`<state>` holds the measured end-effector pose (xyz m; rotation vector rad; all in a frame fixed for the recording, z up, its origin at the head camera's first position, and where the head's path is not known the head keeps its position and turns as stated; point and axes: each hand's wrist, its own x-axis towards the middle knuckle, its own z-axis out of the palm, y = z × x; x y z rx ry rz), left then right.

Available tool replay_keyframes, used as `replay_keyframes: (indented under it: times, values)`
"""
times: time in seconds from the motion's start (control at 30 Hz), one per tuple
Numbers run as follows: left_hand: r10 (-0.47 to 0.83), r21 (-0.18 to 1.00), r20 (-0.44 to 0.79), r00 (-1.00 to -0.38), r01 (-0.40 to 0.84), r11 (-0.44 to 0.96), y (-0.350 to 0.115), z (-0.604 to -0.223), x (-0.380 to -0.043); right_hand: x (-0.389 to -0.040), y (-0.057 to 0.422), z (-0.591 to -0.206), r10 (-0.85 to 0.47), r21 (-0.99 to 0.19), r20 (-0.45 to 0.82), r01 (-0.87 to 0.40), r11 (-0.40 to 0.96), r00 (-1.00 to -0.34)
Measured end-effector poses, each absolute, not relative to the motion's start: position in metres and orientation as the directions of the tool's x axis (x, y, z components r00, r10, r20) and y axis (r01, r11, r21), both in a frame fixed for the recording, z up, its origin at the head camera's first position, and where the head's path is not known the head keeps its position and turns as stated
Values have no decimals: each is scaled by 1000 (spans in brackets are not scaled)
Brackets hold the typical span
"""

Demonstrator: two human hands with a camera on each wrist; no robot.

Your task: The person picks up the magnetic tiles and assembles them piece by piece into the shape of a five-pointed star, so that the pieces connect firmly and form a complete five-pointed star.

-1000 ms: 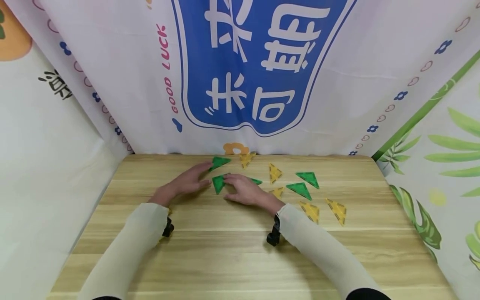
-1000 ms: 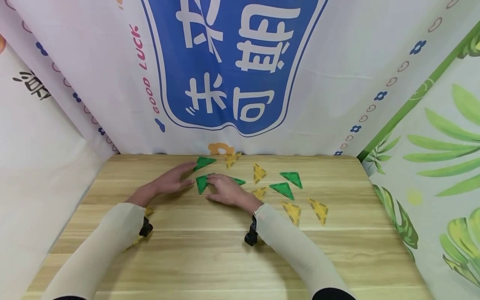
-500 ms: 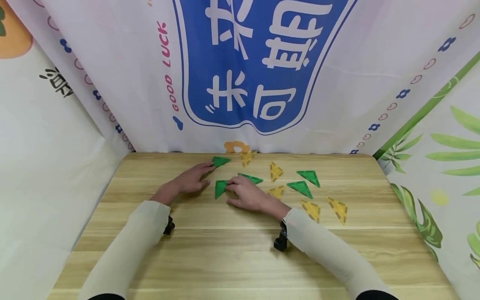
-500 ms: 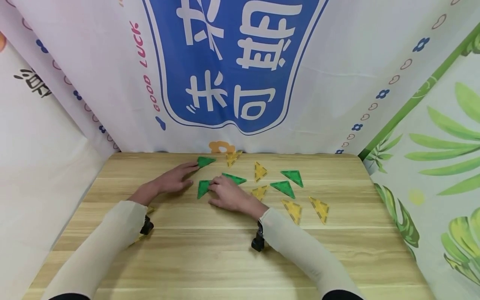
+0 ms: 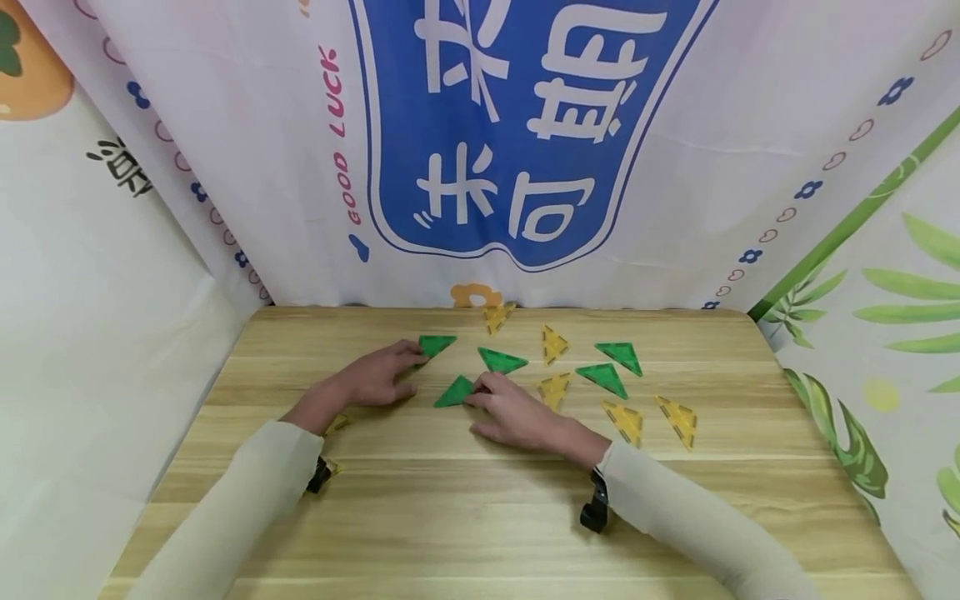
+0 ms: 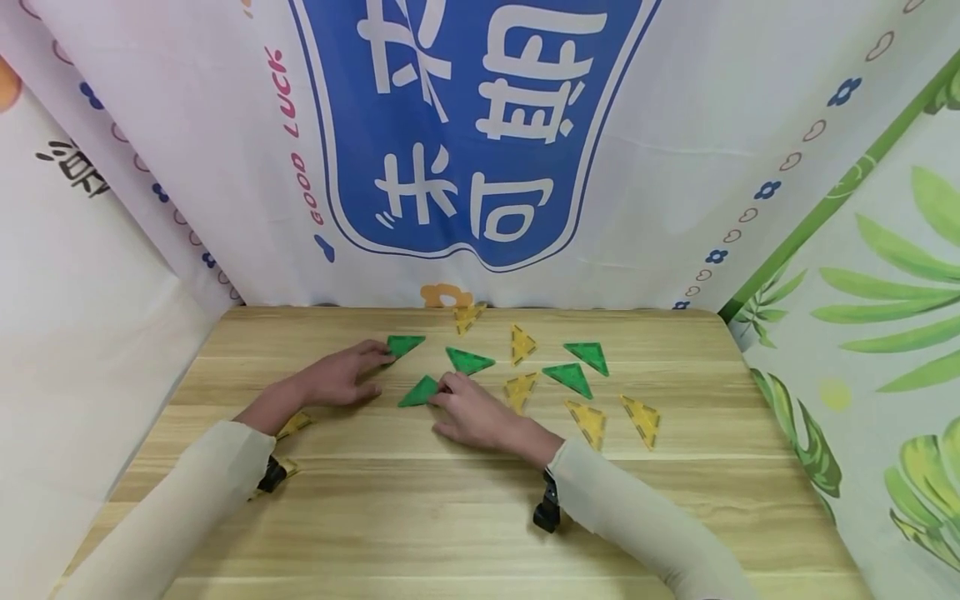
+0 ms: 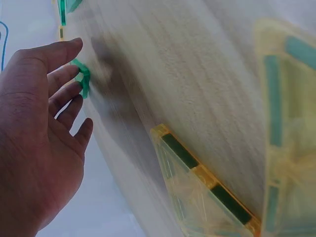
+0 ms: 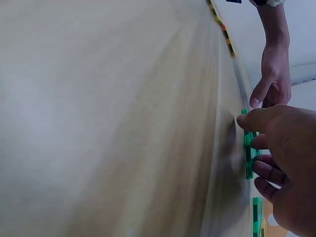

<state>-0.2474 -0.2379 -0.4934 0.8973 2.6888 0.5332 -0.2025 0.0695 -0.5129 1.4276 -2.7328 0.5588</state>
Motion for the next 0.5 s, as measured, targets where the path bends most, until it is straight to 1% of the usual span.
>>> replay_keyframes:
  times: [0.23,0.37,0.5]
  values:
    - [659,404,-108,-744,573,713,-235,-485,-233,-185,77,-511,-796,-311,205,-809,499,-570]
    - [681,402,-93,-726,599,693,-233,-481,-227,-181,82,-511,-799,-364,193,-798,481,-570]
    - [688,409,-79,-722,606,683,-231,-481,-227,-188,90,-511,-800,-418,167,-776,472,-576]
